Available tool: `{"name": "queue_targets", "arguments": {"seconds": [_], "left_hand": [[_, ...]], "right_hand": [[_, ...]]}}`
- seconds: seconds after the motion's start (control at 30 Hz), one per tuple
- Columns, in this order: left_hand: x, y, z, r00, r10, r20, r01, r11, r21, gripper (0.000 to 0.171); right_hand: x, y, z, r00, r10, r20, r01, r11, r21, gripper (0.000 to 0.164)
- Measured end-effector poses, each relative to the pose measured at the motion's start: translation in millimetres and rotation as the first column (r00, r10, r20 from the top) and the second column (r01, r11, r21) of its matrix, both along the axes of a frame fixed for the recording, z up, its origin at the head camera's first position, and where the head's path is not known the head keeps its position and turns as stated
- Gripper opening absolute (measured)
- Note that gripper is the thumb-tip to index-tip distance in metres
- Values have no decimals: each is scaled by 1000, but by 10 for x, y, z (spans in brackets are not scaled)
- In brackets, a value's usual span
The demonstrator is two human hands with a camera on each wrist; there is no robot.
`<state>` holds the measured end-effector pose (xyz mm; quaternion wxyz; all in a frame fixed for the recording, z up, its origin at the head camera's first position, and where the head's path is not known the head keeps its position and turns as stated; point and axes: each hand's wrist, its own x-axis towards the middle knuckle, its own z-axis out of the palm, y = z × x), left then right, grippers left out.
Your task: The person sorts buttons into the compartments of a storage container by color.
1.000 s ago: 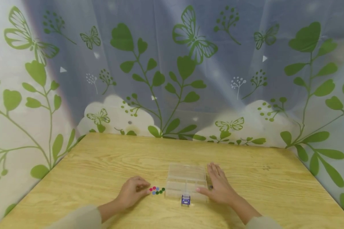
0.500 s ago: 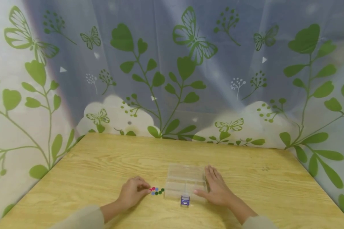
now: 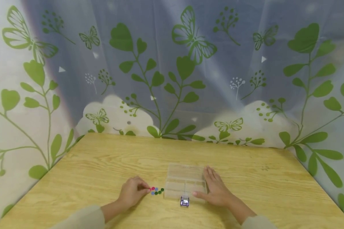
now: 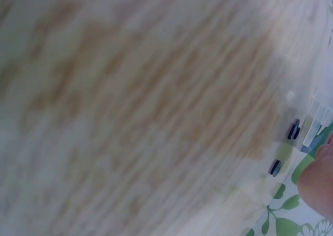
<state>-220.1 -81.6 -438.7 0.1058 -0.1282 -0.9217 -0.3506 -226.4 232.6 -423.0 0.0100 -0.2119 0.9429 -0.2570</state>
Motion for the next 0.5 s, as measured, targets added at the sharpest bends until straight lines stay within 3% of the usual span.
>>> {"name": "queue_targets", "arguments": {"seconds": [0.5], "left_hand": [[-2,-22,23,1000,-22,5,22,1000,6,10]], "right_hand": [[26,-30,-17,999,-1,-42,3,999,46,103]]}}
